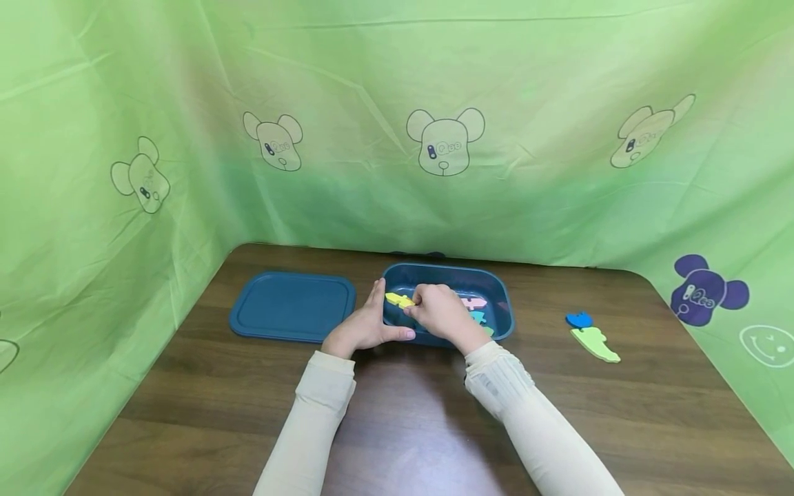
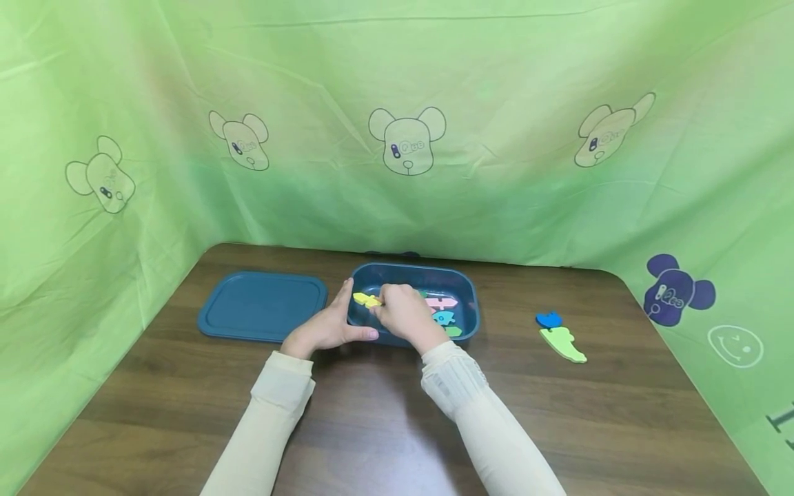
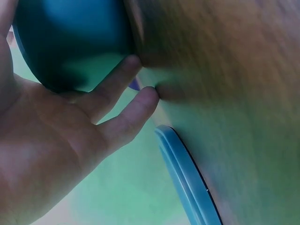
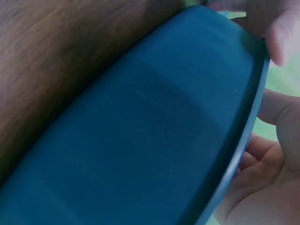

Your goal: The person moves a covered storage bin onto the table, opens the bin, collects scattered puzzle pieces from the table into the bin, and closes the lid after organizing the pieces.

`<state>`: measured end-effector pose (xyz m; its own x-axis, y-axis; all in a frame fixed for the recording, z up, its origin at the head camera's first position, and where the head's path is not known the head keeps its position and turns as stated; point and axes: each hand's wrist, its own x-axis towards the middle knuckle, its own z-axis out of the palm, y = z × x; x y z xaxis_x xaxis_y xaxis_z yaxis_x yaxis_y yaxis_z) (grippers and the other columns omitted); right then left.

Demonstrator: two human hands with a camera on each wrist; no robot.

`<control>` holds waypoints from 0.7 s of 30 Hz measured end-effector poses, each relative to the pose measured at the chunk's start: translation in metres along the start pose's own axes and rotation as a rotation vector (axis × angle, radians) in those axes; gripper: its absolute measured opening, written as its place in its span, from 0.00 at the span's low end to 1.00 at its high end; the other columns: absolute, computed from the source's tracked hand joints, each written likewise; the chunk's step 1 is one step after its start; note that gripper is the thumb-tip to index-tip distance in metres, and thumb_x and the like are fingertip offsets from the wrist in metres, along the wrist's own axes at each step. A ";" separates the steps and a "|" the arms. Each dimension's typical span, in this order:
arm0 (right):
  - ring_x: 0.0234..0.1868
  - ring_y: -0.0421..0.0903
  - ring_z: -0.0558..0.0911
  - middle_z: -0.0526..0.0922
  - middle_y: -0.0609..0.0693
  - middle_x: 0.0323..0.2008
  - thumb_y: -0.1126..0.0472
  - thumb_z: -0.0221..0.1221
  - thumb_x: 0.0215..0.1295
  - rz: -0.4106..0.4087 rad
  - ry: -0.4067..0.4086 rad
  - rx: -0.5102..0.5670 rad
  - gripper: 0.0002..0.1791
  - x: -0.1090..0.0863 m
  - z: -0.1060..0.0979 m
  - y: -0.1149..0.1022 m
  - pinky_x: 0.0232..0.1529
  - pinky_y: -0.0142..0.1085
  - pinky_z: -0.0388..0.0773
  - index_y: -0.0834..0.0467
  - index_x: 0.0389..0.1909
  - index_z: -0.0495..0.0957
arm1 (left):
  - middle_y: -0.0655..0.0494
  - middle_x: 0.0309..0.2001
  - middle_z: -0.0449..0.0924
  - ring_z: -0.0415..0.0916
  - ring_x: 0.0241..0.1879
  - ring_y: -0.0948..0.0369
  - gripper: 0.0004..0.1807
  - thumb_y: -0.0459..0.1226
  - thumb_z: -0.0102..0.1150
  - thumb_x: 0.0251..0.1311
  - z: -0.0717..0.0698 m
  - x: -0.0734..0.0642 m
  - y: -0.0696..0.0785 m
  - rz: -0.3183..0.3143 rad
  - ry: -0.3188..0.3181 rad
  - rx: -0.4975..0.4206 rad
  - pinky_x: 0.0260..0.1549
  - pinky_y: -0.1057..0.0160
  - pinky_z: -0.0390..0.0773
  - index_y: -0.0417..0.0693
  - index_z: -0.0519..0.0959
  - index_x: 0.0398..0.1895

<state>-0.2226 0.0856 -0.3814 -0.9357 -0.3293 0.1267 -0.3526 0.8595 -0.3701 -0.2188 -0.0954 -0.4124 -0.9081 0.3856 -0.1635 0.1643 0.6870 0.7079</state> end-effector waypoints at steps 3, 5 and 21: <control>0.25 0.46 0.75 0.79 0.47 0.23 0.58 0.69 0.64 0.005 0.001 0.006 0.11 0.002 0.003 0.000 0.33 0.42 0.76 0.59 0.27 0.80 | 0.51 0.82 0.29 0.65 0.68 0.43 0.67 0.58 0.69 0.59 -0.001 0.000 0.000 0.003 -0.003 -0.008 0.63 0.47 0.67 0.51 0.28 0.82; 0.24 0.46 0.74 0.77 0.47 0.22 0.58 0.69 0.64 0.013 -0.003 0.016 0.13 0.004 0.005 0.000 0.32 0.41 0.75 0.59 0.25 0.79 | 0.51 0.81 0.29 0.64 0.69 0.43 0.66 0.58 0.69 0.59 -0.001 0.001 0.000 0.006 -0.003 -0.012 0.64 0.47 0.67 0.51 0.28 0.82; 0.39 0.53 0.83 0.86 0.57 0.39 0.60 0.63 0.71 0.122 0.029 0.066 0.15 -0.008 -0.019 0.010 0.43 0.48 0.80 0.67 0.50 0.82 | 0.51 0.82 0.29 0.60 0.72 0.43 0.69 0.61 0.70 0.56 0.000 0.001 -0.001 -0.001 0.006 -0.018 0.65 0.46 0.65 0.52 0.29 0.82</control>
<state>-0.2192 0.1044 -0.3681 -0.9719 -0.2114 0.1035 -0.2353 0.8645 -0.4442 -0.2194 -0.0956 -0.4131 -0.9105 0.3814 -0.1599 0.1569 0.6763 0.7197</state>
